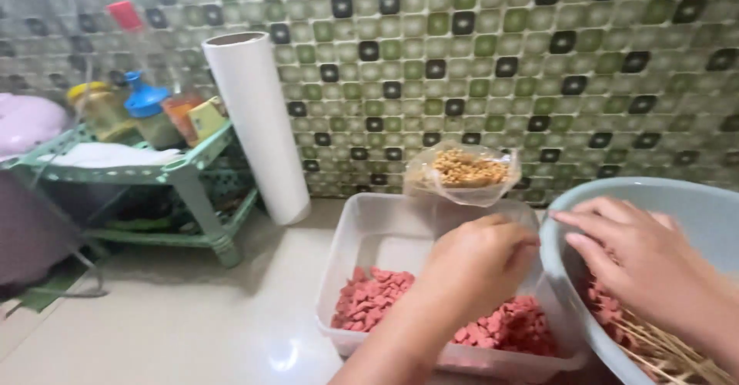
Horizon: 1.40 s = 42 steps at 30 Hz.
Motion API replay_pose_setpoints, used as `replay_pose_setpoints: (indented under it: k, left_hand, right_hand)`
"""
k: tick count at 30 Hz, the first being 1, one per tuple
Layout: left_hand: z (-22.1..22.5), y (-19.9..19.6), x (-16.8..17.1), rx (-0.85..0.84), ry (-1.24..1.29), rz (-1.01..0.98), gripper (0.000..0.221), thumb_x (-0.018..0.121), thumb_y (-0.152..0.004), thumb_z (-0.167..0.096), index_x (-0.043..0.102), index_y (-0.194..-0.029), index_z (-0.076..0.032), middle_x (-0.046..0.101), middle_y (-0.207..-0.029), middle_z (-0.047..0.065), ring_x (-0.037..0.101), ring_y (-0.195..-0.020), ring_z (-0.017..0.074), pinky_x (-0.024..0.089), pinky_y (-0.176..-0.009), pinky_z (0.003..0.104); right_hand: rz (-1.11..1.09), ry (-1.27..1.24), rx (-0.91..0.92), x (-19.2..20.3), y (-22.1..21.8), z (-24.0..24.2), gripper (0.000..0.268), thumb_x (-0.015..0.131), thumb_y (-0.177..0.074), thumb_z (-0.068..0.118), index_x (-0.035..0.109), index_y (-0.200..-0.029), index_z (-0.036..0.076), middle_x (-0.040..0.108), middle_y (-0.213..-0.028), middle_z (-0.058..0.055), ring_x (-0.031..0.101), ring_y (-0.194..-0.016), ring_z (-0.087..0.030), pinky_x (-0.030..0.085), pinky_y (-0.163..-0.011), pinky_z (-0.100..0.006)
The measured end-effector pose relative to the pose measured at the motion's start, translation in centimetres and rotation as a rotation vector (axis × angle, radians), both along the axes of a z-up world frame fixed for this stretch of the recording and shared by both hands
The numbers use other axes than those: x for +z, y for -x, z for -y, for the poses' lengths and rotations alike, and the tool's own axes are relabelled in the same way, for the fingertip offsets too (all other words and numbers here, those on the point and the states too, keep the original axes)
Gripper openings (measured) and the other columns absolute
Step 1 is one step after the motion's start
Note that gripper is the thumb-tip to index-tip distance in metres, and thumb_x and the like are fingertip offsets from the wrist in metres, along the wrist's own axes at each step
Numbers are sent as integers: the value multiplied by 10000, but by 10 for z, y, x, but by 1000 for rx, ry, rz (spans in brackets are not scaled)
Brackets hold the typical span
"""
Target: Skewering small pieces of pink pet food onto wooden sticks as part of a packaging process.
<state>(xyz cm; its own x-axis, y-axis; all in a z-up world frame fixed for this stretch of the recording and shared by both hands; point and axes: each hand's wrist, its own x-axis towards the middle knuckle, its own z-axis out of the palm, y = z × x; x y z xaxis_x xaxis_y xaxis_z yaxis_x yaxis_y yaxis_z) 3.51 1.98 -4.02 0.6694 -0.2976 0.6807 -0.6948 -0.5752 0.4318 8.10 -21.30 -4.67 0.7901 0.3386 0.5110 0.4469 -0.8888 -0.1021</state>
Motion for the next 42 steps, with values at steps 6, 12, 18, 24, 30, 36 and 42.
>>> replay_pose_setpoints:
  k: [6, 12, 18, 24, 30, 36, 42]
  left_hand:
    - [-62, -5, -29, 306, -292, -560, 243, 606, -879, -221, 765, -1008, -90, 771, -1013, 112, 716, -921, 341, 561, -810, 443]
    - [-76, -16, -71, 467, -597, -757, 267, 574, -843, -107, 805, -976, -124, 708, -1081, 169, 634, -984, 409, 382, -1065, 508]
    - [-89, -26, -97, 533, -548, -691, 261, 686, -861, -227, 754, -1105, -287, 631, -1224, 39, 608, -1084, 326, 496, -900, 497]
    - [-89, -20, -80, 559, -384, -702, 208, 657, -844, -148, 815, -924, -257, 689, -1079, 4, 671, -943, 333, 549, -880, 448]
    - [-86, -17, -69, 576, -311, -715, 341, 566, -860, -20, 786, -1030, -218, 708, -1076, 11, 683, -968, 288, 548, -909, 423]
    - [-86, -17, -65, 570, -278, -655, 258, 609, -867, -107, 787, -1028, -201, 750, -797, 1, 703, -788, 242, 561, -798, 378]
    - [-88, -18, -71, 549, -155, -629, 561, 487, -773, 147, 738, -1156, -177, 680, -1148, 73, 700, -950, 315, 557, -908, 444]
  right_hand:
    - [283, 44, 362, 50, -3, -71, 393, 588, -915, 151, 681, -1297, 158, 674, -1231, 1, 590, -1032, -205, 389, -920, -410]
    - [340, 215, 490, 60, -34, -89, 375, 640, -866, 159, 710, -1234, 156, 694, -1332, -2, 583, -1189, -203, 377, -1060, -447]
    - [271, 399, 232, 60, -56, -103, 154, 647, -951, 359, 780, -955, 280, 782, -916, 79, 583, -844, -199, 326, -961, -470]
    - [184, 455, 78, 48, -62, -113, 128, 641, -929, 264, 758, -879, 249, 769, -900, 32, 638, -849, -172, 296, -1043, -476]
    - [531, 447, 169, 34, -77, -111, 112, 619, -882, 189, 731, -877, 193, 751, -920, -7, 645, -897, -202, 339, -1071, -482]
    - [636, 487, 189, 37, -73, -113, 82, 639, -892, 203, 713, -927, 213, 751, -928, 6, 661, -830, -174, 318, -1073, -448]
    - [504, 392, 141, 46, -63, -112, 85, 610, -891, 156, 691, -892, 183, 747, -822, -22, 676, -798, -198, 352, -1053, -501]
